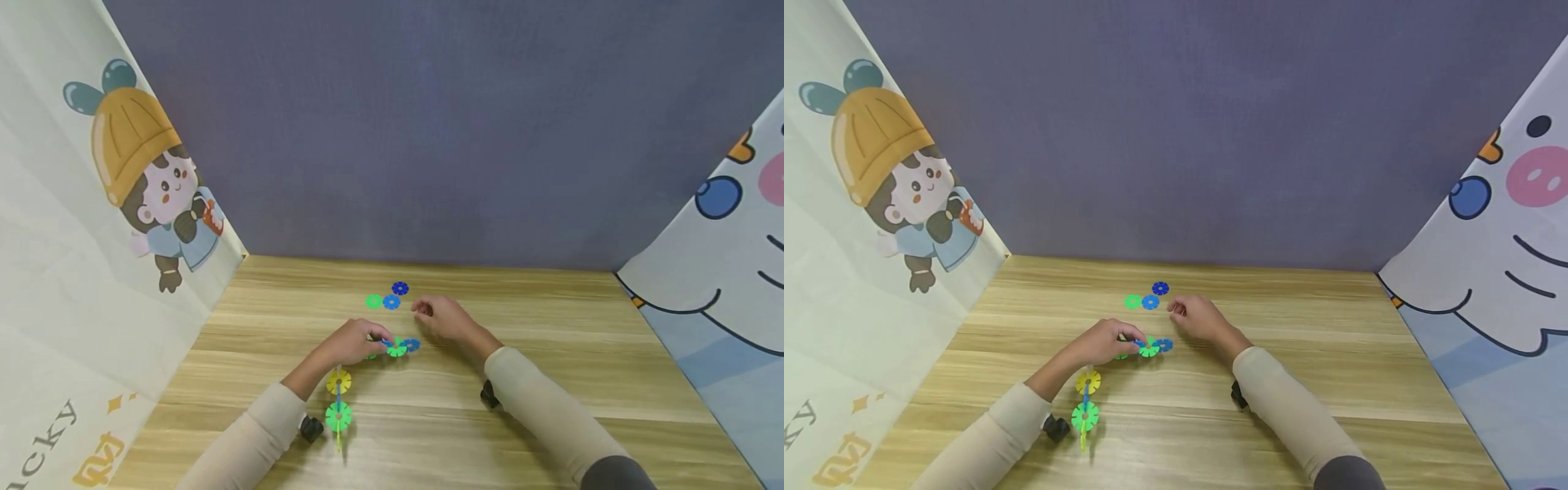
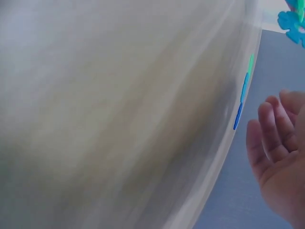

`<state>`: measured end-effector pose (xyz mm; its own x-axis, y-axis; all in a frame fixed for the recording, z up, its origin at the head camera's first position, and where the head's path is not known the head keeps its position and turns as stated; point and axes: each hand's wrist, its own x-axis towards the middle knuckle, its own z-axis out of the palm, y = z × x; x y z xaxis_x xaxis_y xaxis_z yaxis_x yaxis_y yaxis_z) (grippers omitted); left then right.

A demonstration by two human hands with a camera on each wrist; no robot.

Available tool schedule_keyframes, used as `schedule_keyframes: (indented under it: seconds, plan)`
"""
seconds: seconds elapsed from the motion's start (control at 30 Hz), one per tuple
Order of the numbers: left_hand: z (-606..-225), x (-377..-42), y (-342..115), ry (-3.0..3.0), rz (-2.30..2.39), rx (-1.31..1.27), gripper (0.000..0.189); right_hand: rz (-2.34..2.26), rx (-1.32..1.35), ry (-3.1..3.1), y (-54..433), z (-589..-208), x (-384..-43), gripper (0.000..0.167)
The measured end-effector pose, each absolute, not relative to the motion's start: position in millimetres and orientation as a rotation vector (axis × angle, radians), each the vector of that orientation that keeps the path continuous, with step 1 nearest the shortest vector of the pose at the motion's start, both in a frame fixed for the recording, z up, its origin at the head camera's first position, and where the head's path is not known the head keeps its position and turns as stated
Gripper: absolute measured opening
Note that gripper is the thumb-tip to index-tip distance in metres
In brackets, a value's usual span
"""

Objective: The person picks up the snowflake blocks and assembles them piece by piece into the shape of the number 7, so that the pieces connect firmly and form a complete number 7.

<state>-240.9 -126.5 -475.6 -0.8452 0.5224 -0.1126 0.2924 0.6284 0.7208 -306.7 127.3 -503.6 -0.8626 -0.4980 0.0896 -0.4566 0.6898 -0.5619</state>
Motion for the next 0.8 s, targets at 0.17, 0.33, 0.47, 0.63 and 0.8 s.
schedule_keyframes:
  seconds: [0.17,0.33,0.47,0.63,0.8]
  plan:
    - [-474.8,-240.2,-126.0,2.525,1.053,0.669,0.017,-0.915,-0.735,2.825,116.8,-507.2,-319.2,0.017]
    - [-474.7,-240.4,-125.0,2.525,1.042,0.66,0.016,-0.934,-0.707,2.841,107.0,-510.9,-329.3,0.019]
    - [-474.9,-241.1,-125.1,2.525,1.041,0.665,0.016,-0.924,-0.698,2.84,99.7,-512.8,-334.9,0.023]
    - [-473.6,-241.2,-127.0,2.514,1.048,0.658,0.015,-0.896,-0.681,2.803,89.6,-515.5,-341.1,0.036]
    - [-474.4,-241.9,-127.6,2.513,1.039,0.666,0.015,-0.828,-0.646,2.808,82.6,-518.4,-347.0,0.042]
